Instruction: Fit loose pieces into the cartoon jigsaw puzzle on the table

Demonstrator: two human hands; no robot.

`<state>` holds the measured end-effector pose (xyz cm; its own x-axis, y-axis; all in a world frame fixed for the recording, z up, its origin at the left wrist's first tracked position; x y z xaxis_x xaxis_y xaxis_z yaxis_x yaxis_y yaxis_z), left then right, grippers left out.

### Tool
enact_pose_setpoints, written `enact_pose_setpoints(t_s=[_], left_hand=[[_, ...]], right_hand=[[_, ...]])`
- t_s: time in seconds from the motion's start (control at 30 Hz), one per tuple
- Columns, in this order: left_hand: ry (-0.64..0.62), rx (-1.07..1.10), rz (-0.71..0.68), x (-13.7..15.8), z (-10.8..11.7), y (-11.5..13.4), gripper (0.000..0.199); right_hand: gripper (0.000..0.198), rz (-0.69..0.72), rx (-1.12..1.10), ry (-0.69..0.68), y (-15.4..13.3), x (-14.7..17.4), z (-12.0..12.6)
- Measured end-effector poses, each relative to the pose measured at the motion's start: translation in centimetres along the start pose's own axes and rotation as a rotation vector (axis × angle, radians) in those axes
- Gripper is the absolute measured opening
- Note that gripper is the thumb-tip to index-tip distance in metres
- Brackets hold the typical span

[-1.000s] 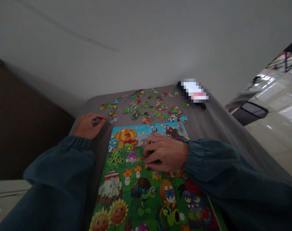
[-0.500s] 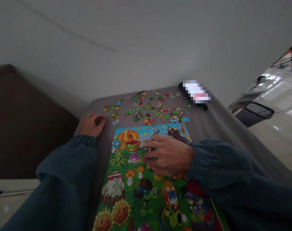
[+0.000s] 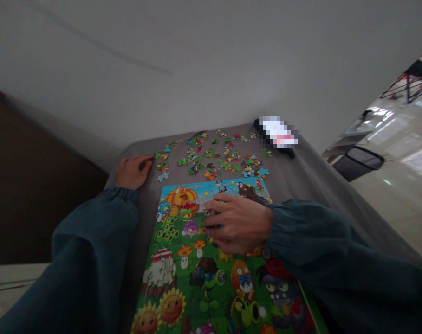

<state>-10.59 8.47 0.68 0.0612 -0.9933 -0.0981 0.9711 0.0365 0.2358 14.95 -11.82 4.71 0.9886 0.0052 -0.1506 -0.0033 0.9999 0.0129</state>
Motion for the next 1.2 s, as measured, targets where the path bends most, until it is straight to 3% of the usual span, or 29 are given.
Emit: enact_pose_setpoints(t_s=[0.17,0.27,0.37,0.5,0.6,0.87,1.03,1.2], left_hand=[[0.105,-0.008,0.092,1.6,2.9,0.0,0.036],[0.081,0.053,0.081,3.6,4.4,1.1,0.042],[-0.056,0.133,-0.079,6.4,4.7,4.7,0.044],[-0.349,0.260,-0.487,11.1,2.9,11.5,0.038],[-0.463,0.273,-0.659,13.1,1.4,13.9,0.032],[-0.499,0.241,-0.818,14.1,0.4,14.4,0.036],[-0.449,0.256,-0.848,13.9,0.7,14.5,0.032],[-0.365,0.229,-0.862,13.6,1.1,14.4,0.030]], right_hand=[[0.025,-0.020,-0.068,0.040,0.4,0.2,0.0],[0.025,-0.029,-0.122,0.143,0.8,0.2,0.3],[0.026,-0.044,-0.156,0.219,1.2,0.4,0.5],[0.022,-0.036,-0.162,0.215,1.1,0.4,0.3],[0.024,-0.064,-0.139,0.237,1.5,0.5,0.5],[0.027,-0.095,-0.053,0.326,2.1,0.8,1.2],[0.028,-0.108,-0.031,0.339,2.2,0.9,1.2],[0.026,-0.105,-0.065,0.268,2.2,0.8,0.3]])
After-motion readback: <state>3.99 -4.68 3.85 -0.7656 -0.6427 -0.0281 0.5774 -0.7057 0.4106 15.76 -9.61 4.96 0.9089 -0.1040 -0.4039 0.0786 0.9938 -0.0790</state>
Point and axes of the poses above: each hand's wrist, its own x-axis away from the middle knuckle, its own z-axis out of the back of the hand, y = z × x, the point moved 9 cm from there along -x, towards the middle knuckle, and after that the axes turned 8 degrees about z, right-handed, at the moved point
